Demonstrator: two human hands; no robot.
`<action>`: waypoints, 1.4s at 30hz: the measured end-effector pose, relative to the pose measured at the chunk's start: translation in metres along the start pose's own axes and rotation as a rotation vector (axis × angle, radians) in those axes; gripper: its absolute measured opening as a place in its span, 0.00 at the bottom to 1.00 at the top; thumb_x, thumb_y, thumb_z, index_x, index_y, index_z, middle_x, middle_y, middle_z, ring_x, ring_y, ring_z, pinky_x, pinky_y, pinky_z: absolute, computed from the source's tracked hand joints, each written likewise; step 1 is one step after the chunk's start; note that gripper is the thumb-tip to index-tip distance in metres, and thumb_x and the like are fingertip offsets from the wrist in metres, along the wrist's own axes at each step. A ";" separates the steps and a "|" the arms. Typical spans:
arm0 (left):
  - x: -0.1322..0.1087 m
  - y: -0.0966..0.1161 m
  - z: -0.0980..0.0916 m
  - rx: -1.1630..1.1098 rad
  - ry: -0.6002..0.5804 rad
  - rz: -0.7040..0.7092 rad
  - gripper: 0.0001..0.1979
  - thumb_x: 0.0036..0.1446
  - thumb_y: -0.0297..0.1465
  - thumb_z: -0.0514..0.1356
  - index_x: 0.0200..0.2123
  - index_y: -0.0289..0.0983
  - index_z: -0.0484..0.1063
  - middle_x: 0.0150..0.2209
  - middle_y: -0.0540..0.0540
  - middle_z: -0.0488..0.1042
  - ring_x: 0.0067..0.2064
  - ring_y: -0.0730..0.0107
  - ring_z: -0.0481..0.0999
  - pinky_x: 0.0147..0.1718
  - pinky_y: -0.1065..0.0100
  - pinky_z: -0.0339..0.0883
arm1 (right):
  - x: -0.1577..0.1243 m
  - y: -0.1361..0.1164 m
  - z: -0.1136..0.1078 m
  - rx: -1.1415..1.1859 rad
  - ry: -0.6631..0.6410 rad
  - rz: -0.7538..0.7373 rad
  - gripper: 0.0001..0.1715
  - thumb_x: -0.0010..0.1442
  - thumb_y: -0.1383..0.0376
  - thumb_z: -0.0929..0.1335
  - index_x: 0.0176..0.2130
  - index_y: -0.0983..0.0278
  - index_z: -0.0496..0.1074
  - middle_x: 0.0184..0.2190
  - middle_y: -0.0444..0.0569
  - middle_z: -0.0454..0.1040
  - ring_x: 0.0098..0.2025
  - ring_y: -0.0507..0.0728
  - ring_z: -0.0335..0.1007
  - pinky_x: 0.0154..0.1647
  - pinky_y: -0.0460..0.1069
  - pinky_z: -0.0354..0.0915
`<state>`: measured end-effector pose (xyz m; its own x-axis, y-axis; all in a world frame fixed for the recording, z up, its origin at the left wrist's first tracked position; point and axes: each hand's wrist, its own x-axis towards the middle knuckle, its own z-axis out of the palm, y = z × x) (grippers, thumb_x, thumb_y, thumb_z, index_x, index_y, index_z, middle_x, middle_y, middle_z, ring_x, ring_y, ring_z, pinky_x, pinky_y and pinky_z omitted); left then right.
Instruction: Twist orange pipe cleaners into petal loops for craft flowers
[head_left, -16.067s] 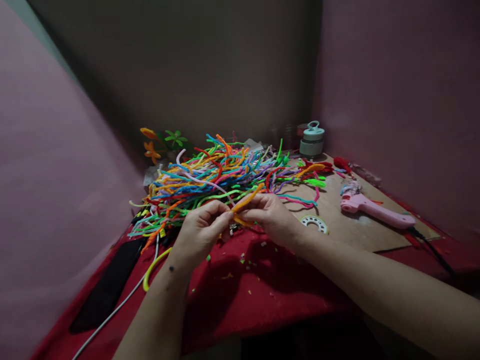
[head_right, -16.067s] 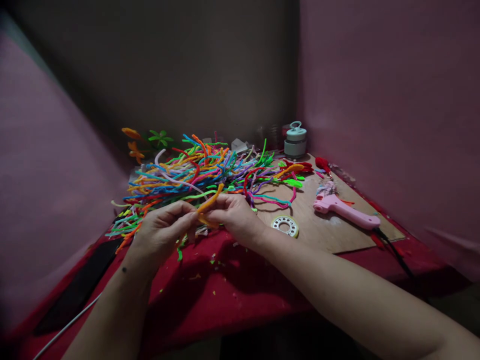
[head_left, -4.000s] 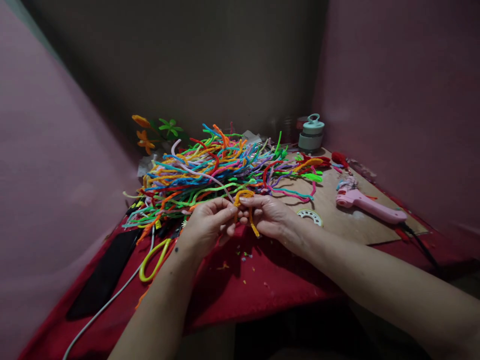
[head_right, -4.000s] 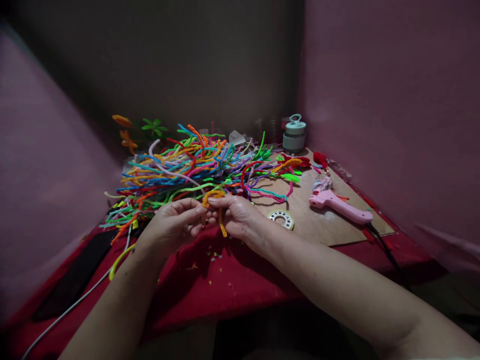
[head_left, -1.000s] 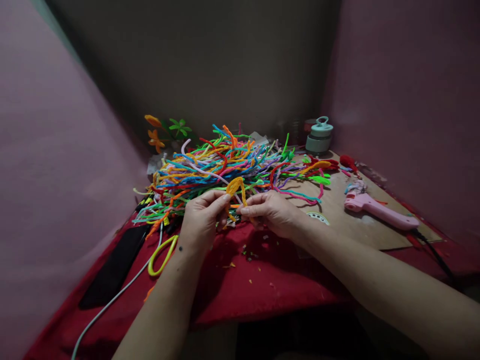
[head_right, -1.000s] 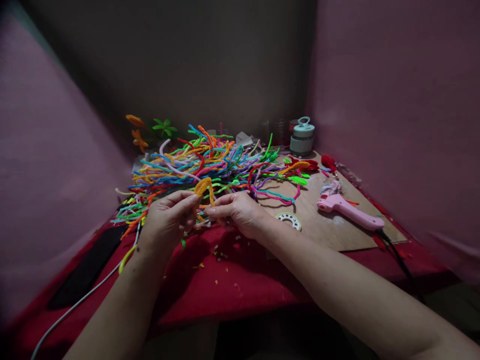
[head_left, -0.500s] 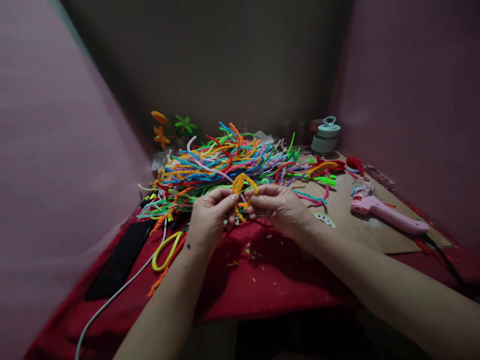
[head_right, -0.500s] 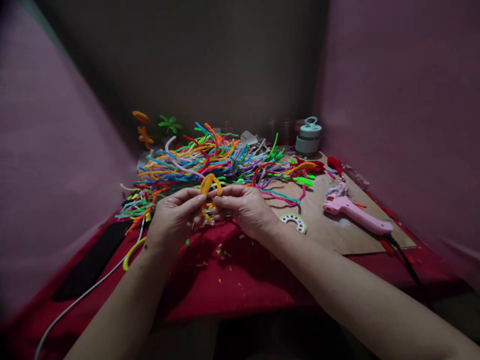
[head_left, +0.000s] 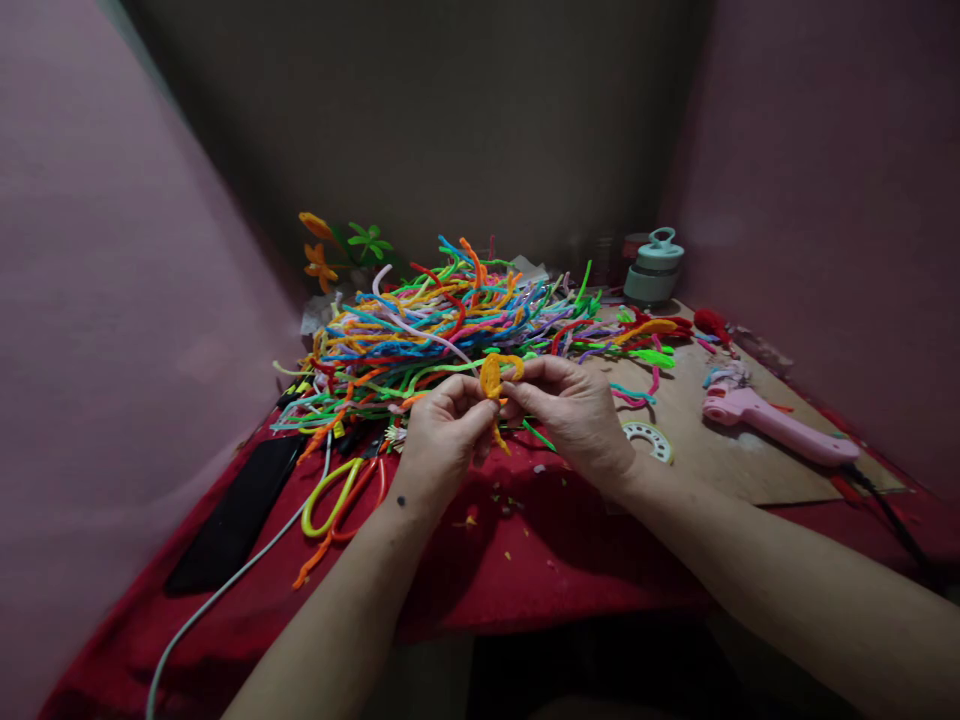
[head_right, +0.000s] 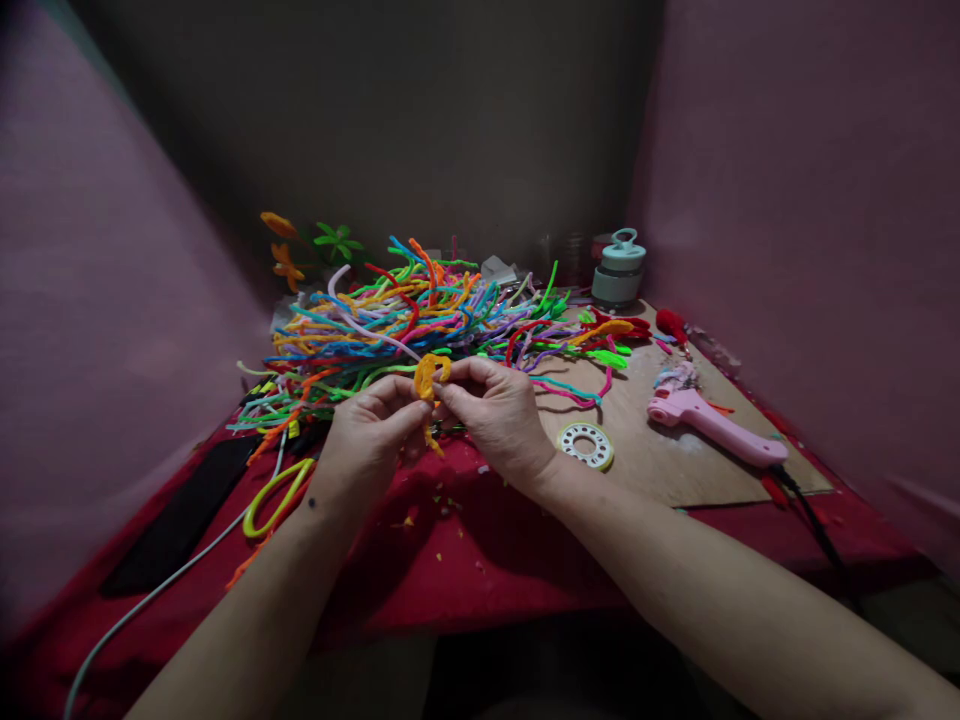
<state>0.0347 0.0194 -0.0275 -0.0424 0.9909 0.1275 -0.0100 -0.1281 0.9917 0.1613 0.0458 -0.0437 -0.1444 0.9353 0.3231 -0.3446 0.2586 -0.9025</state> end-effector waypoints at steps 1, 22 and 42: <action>0.000 0.000 0.001 0.004 -0.002 0.014 0.07 0.45 0.28 0.62 0.27 0.36 0.66 0.17 0.57 0.64 0.12 0.82 0.59 0.09 0.77 0.53 | -0.001 0.001 0.000 -0.074 0.001 -0.046 0.04 0.50 0.67 0.69 0.30 0.66 0.72 0.23 0.44 0.73 0.24 0.50 0.69 0.27 0.46 0.67; -0.003 0.000 0.001 0.073 0.026 0.056 0.06 0.46 0.27 0.61 0.29 0.36 0.66 0.18 0.57 0.63 0.14 0.82 0.59 0.11 0.78 0.53 | -0.004 0.012 -0.005 -0.554 -0.017 -0.533 0.06 0.52 0.73 0.65 0.30 0.65 0.71 0.27 0.46 0.70 0.30 0.51 0.66 0.34 0.47 0.63; -0.002 0.004 0.001 0.050 0.016 0.049 0.10 0.46 0.31 0.63 0.33 0.34 0.70 0.19 0.53 0.69 0.15 0.79 0.64 0.11 0.77 0.57 | 0.000 -0.001 -0.003 -0.054 -0.124 0.213 0.16 0.47 0.57 0.71 0.22 0.69 0.71 0.17 0.44 0.70 0.19 0.49 0.65 0.21 0.44 0.61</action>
<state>0.0352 0.0171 -0.0235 -0.0580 0.9826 0.1765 0.0421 -0.1742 0.9838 0.1644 0.0465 -0.0431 -0.3226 0.9340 0.1535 -0.2443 0.0745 -0.9668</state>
